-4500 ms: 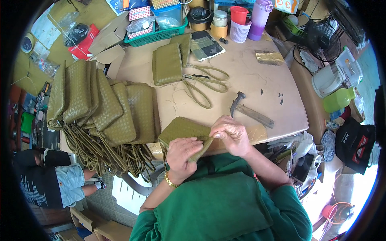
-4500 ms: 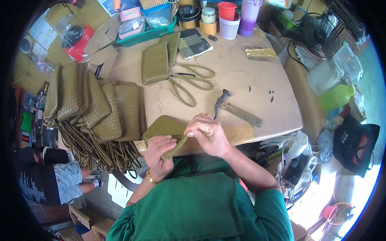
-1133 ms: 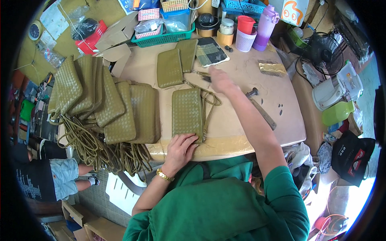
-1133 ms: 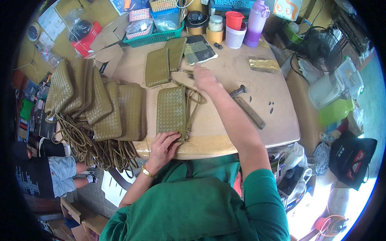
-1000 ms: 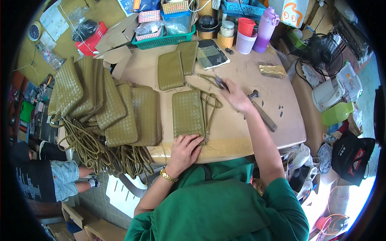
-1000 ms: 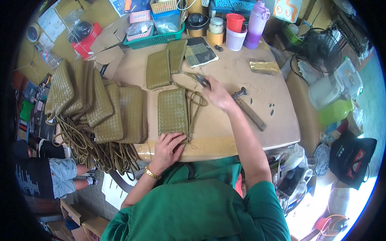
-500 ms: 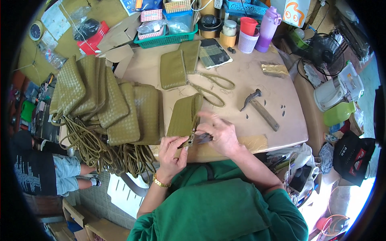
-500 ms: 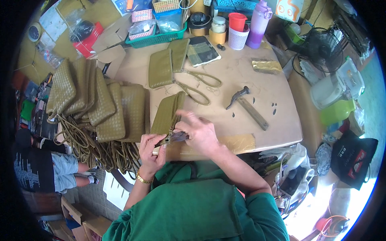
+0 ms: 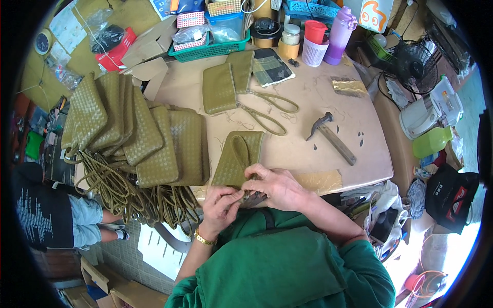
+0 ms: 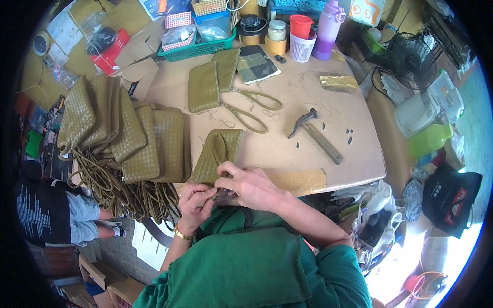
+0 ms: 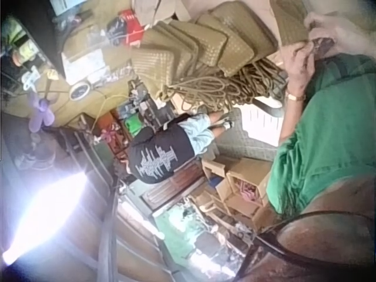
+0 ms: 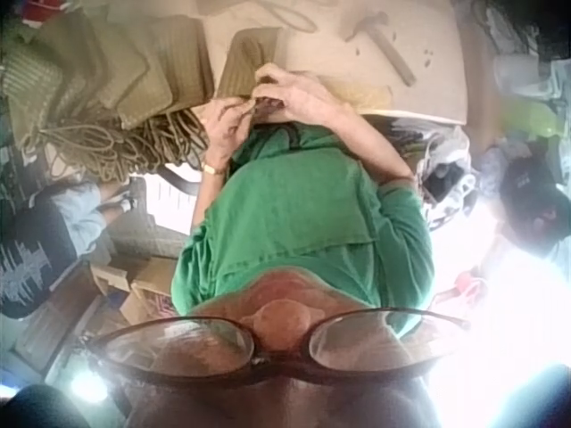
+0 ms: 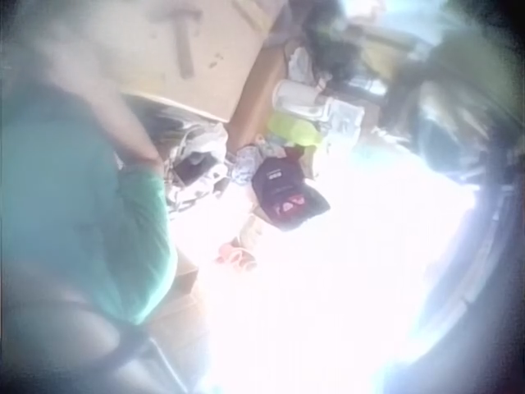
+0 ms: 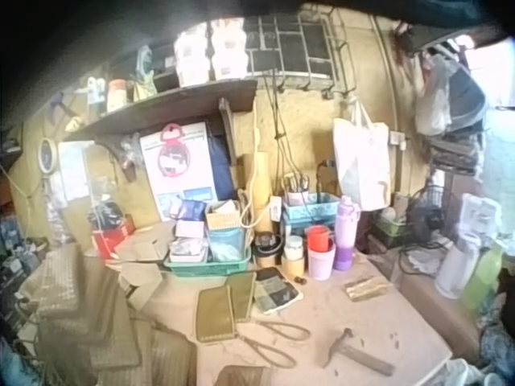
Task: Manually assembling or finishing woven leather pouches by inserting components and adjusting straps using hand tools.
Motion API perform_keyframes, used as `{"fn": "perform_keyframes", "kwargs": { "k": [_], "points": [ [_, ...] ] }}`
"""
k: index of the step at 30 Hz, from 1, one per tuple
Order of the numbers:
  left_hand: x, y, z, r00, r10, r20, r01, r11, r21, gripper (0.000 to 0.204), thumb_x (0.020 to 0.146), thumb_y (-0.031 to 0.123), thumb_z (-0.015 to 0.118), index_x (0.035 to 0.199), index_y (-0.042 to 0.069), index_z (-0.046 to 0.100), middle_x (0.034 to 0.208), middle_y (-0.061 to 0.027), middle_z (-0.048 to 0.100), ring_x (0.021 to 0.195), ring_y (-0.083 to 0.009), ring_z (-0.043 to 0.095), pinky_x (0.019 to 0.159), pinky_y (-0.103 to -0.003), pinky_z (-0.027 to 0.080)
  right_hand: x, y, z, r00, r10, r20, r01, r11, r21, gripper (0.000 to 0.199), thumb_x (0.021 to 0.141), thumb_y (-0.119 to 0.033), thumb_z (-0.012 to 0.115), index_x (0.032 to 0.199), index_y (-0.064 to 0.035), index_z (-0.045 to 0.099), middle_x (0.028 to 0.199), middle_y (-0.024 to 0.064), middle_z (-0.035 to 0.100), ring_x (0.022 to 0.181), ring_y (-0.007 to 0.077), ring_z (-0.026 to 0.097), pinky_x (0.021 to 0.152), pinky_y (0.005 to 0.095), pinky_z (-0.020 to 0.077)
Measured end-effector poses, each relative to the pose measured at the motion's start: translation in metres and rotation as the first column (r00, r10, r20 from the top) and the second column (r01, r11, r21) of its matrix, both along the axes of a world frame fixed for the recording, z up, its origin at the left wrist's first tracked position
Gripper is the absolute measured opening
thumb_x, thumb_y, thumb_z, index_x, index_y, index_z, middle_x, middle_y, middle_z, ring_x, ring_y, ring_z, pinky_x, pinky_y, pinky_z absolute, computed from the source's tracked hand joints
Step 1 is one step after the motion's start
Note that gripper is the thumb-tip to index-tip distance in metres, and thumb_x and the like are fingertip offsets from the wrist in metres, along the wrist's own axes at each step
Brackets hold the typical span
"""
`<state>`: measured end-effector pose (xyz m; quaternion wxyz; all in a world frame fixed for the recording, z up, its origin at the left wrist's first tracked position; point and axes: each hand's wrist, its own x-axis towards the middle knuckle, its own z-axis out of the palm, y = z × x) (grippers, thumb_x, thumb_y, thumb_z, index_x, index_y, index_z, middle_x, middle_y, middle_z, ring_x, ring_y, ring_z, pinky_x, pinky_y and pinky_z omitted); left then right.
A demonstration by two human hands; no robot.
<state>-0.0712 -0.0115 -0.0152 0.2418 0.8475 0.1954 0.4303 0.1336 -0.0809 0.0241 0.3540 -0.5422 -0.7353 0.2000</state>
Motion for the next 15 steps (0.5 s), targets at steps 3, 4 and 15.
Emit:
{"fn": "perform_keyframes", "kwargs": {
  "k": [3,4,15],
  "points": [
    [-0.002,-0.004,-0.005,0.997,-0.054,-0.061,0.055,0.998,0.003,0.030,0.065,-0.004,0.074,0.093,0.007,0.071,0.088,-0.0070,0.064,0.078,-0.0242,0.060,0.068,-0.032,0.047,0.004,-0.005,0.005,0.943,0.099,0.318,-0.104,0.995,-0.003,0.029,0.070,-0.011,0.072,0.096,-0.0110,0.059,0.098,0.0057,0.059,0.075,0.0265,0.065,0.064,0.0380,0.0534],
    [-0.003,-0.004,-0.005,0.998,-0.048,-0.049,0.047,0.999,-0.005,0.030,0.066,-0.005,0.074,0.093,0.008,0.071,0.088,-0.0065,0.064,0.078,-0.0242,0.060,0.067,-0.032,0.048,0.001,-0.010,0.002,0.933,0.091,0.347,-0.111,0.993,0.039,0.029,0.069,-0.011,0.070,0.095,-0.0108,0.059,0.097,0.0061,0.060,0.074,0.0260,0.065,0.063,0.0377,0.0526],
    [-0.008,-0.004,0.018,0.799,-0.513,-0.313,0.392,0.840,-0.375,0.028,0.075,0.003,0.074,0.102,0.008,0.068,0.097,-0.0080,0.061,0.082,-0.0254,0.061,0.074,-0.033,0.051,0.076,0.000,-0.057,0.838,-0.512,0.188,0.528,0.848,-0.040,0.013,0.075,-0.005,0.068,0.087,-0.0033,0.064,0.088,0.0120,0.064,0.082,0.0354,0.064,0.072,0.0424,0.0523]
  ]
}}
